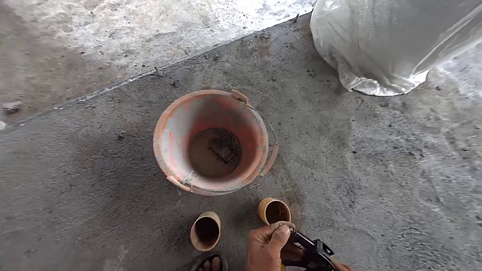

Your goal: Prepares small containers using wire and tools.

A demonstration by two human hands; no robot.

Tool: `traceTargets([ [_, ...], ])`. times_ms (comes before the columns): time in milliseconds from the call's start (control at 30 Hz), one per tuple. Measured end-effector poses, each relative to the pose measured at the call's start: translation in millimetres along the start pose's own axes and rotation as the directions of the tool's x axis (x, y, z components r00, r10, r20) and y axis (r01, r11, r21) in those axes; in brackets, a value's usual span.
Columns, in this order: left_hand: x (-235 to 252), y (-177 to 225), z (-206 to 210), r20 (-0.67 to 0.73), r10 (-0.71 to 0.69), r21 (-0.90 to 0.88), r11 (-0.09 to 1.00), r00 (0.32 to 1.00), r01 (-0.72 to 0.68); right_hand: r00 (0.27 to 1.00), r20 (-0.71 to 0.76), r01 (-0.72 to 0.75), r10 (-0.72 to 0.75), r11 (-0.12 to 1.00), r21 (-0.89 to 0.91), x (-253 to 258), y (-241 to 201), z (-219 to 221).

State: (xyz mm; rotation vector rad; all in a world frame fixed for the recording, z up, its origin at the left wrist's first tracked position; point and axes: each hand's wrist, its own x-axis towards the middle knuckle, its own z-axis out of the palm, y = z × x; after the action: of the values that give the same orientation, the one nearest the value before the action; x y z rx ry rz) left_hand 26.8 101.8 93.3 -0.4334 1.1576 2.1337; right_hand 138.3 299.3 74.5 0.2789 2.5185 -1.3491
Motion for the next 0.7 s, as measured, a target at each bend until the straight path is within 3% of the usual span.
traceTargets([
  [133,-9,6,-18,-0.077,0.058,0.017,0.998,0.995,-0.057,0.986,0.12,0.12,-0.113,0.992,-0.049,2,-16,15],
  [200,-17,13,-27,-0.115,0.01,-0.008,1.0,0.993,-0.011,0.962,0.16,0.206,-0.22,0.974,0.097,9,-20,22],
  [300,-26,20,-37,-0.19,-0.075,-0.052,0.996,0.979,0.066,0.892,0.298,0.218,-0.339,0.902,0.374,20,-25,42],
  [400,-26,25,-46,-0.242,-0.117,-0.091,0.991,0.963,0.098,0.903,0.252,0.237,-0.348,0.893,0.383,25,-32,62],
  [467,-24,27,-54,-0.24,-0.054,-0.014,0.999,0.969,0.052,0.906,0.257,0.242,-0.337,0.909,0.339,32,-36,59],
  [500,-23,27,-62,-0.223,0.052,0.133,0.991,0.973,-0.022,0.902,0.279,0.235,-0.328,0.918,0.319,37,-38,52],
  [533,-21,27,-74,-0.192,0.21,0.391,0.912,0.959,-0.122,0.897,0.302,0.23,-0.324,0.923,0.308,40,-40,44],
  [567,-18,27,-89,-0.145,0.384,0.689,0.7,0.912,-0.185,0.888,0.327,0.225,-0.323,0.926,0.302,41,-41,36],
  [600,-15,29,-105,-0.066,0.498,0.918,0.37,0.864,-0.144,0.877,0.359,0.217,-0.32,0.93,0.298,42,-40,27],
  [633,-11,32,-119,0.003,0.507,0.997,0.066,0.862,-0.043,0.866,0.383,0.211,-0.323,0.929,0.305,43,-39,17],
  [667,-5,33,-131,0.014,0.455,0.991,-0.125,0.89,0.048,0.856,0.399,0.209,-0.328,0.927,0.312,42,-38,9],
  [700,0,31,-142,-0.026,0.37,0.968,-0.222,0.929,0.116,0.852,0.404,0.207,-0.332,0.924,0.321,41,-38,2],
])
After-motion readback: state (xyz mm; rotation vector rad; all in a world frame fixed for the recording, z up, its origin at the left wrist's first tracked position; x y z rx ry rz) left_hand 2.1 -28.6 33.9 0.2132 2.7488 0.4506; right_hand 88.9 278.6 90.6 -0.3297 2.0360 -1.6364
